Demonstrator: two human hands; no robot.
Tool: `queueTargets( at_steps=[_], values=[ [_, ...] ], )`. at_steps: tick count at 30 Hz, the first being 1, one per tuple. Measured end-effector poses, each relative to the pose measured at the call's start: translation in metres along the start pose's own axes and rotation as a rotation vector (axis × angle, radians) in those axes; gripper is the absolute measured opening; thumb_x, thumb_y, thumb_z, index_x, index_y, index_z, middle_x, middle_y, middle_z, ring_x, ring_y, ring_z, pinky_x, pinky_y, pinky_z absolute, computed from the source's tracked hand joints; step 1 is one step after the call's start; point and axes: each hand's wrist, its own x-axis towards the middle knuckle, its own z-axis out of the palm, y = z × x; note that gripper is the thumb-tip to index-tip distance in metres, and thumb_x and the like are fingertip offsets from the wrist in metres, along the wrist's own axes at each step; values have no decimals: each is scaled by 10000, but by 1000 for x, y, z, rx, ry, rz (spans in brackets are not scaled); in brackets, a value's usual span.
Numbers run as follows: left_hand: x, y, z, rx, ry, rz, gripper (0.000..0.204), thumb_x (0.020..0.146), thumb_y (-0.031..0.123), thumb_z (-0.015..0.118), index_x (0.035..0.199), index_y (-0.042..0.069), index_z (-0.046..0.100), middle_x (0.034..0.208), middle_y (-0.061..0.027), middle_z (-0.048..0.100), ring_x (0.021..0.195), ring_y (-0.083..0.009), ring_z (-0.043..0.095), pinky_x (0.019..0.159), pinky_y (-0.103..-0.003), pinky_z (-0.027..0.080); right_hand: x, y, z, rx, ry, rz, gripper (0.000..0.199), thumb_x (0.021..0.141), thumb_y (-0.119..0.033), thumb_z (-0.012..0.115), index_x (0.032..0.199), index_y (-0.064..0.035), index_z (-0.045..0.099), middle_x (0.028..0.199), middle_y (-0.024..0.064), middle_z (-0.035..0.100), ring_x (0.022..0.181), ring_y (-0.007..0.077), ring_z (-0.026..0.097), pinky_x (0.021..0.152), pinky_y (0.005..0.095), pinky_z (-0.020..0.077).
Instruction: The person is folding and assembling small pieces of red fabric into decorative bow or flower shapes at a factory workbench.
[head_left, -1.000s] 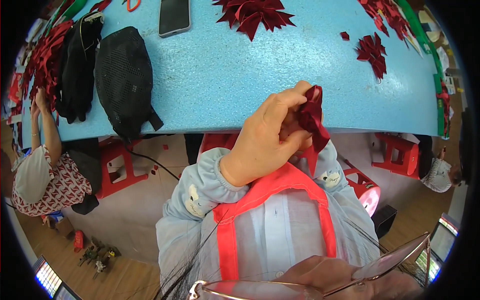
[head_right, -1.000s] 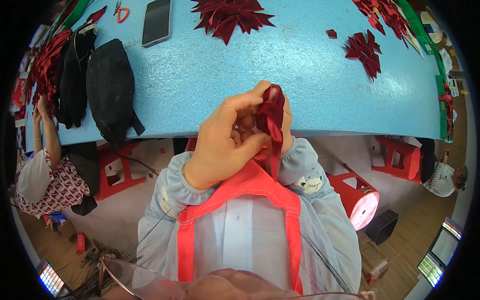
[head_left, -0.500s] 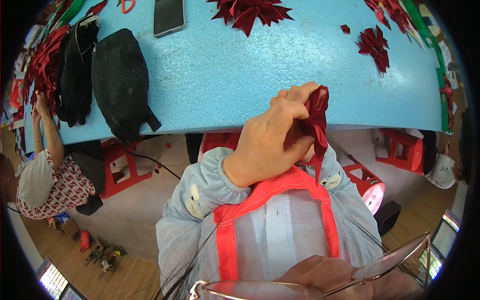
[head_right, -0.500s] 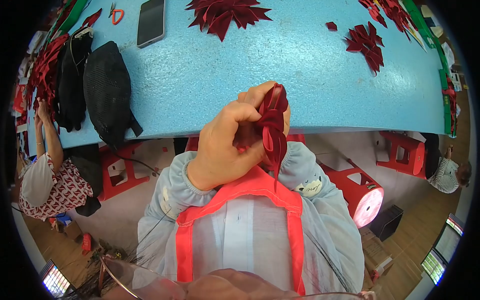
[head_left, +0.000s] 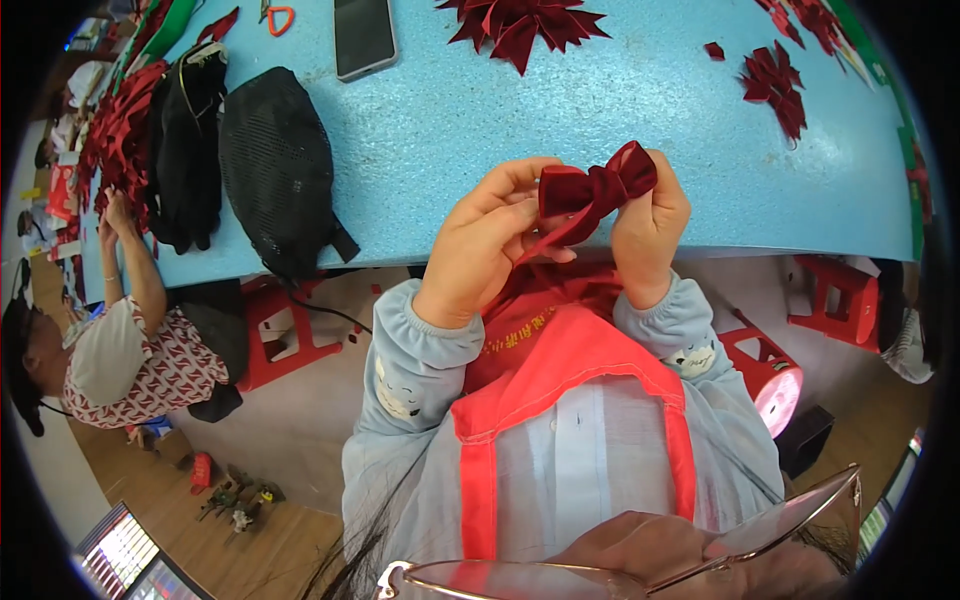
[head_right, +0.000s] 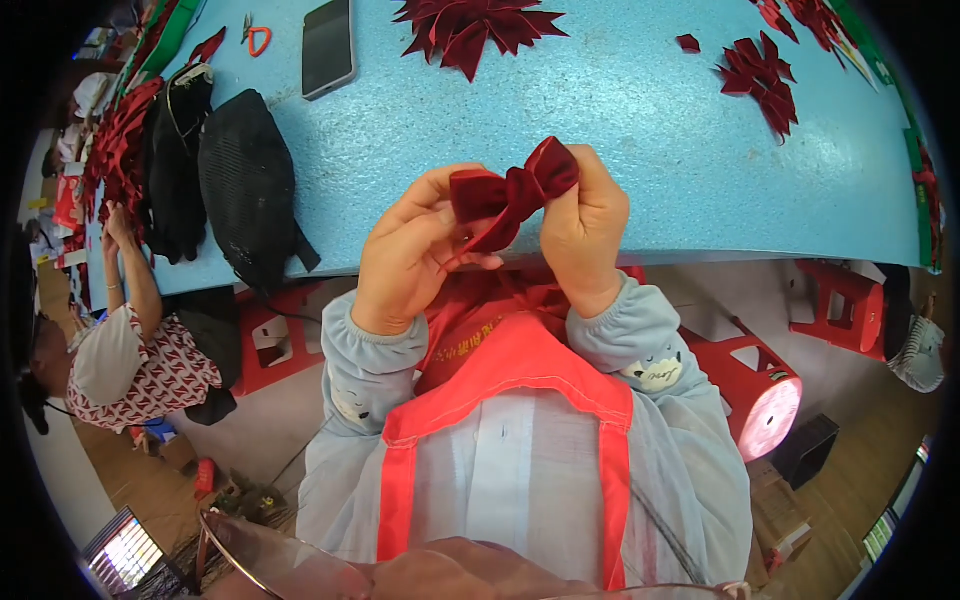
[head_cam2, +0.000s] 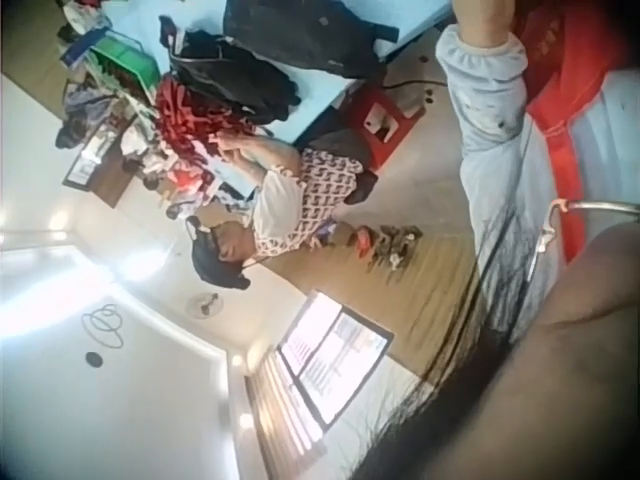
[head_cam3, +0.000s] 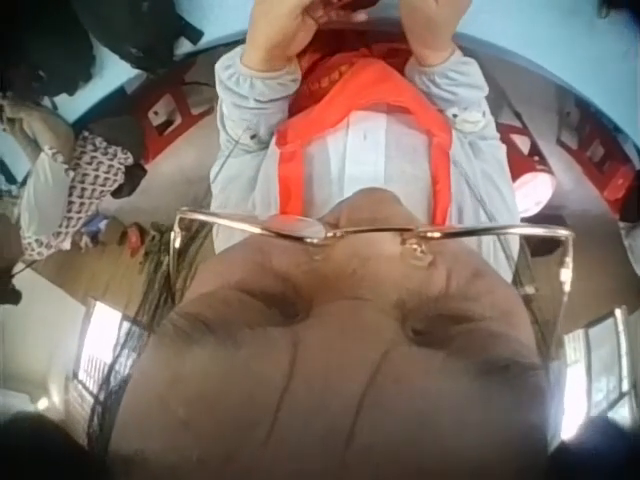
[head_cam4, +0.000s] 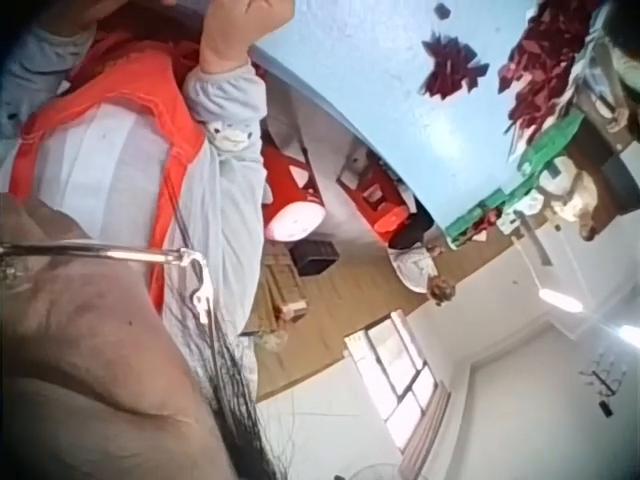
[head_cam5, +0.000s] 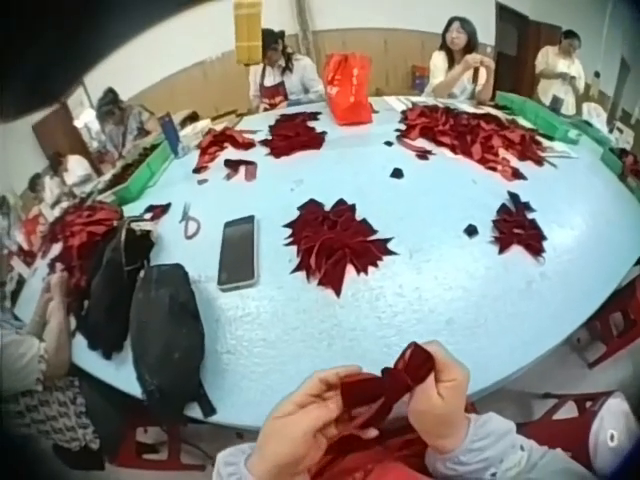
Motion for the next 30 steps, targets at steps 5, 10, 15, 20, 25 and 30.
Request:
queueTargets(
  at_steps=[5,10,15,20,25,30],
  values=[
    [6,-22,-4,238,-4,114,282,900,106,501,1161,0,485,1077,-78,570,900,-143,568,771,-275,471,6,0,-5,-234,-59,-70,138,910,-60,445,888,1,566,689,8,545,615,54,463,549,206,404],
    [16,-37,-4,201,71,92,239,922,140,473,1127,20,498,1032,-76,579,784,-134,574,662,-265,482,14,-3,-13,-406,-231,-132,95,870,-46,489,889,-2,571,641,22,551,572,66,471,520,223,399],
    [17,-45,14,113,212,187,159,928,151,462,1048,50,487,936,-58,574,646,-114,533,488,-231,416,21,-7,-21,-446,-386,-43,114,836,-39,506,920,-4,574,607,48,548,534,88,485,496,246,401],
    [20,-39,15,-11,220,168,106,938,169,433,991,78,446,850,-48,546,572,-99,475,398,-207,330,25,-11,-18,-280,-288,51,136,845,-41,479,941,-7,568,660,50,572,577,90,506,517,250,407],
    [25,-40,15,-183,217,12,82,944,181,412,931,100,425,793,-41,523,476,-82,390,364,-200,275,32,-2,-24,-74,-383,94,165,846,-32,459,976,-23,561,784,36,593,682,86,536,612,228,435],
    [24,-40,13,-134,168,-48,78,944,181,412,900,116,412,709,-23,482,421,-71,316,359,-201,257,34,0,-31,-178,-499,164,164,850,-35,470,988,-26,557,846,20,594,738,83,550,672,219,452]
  ],
)
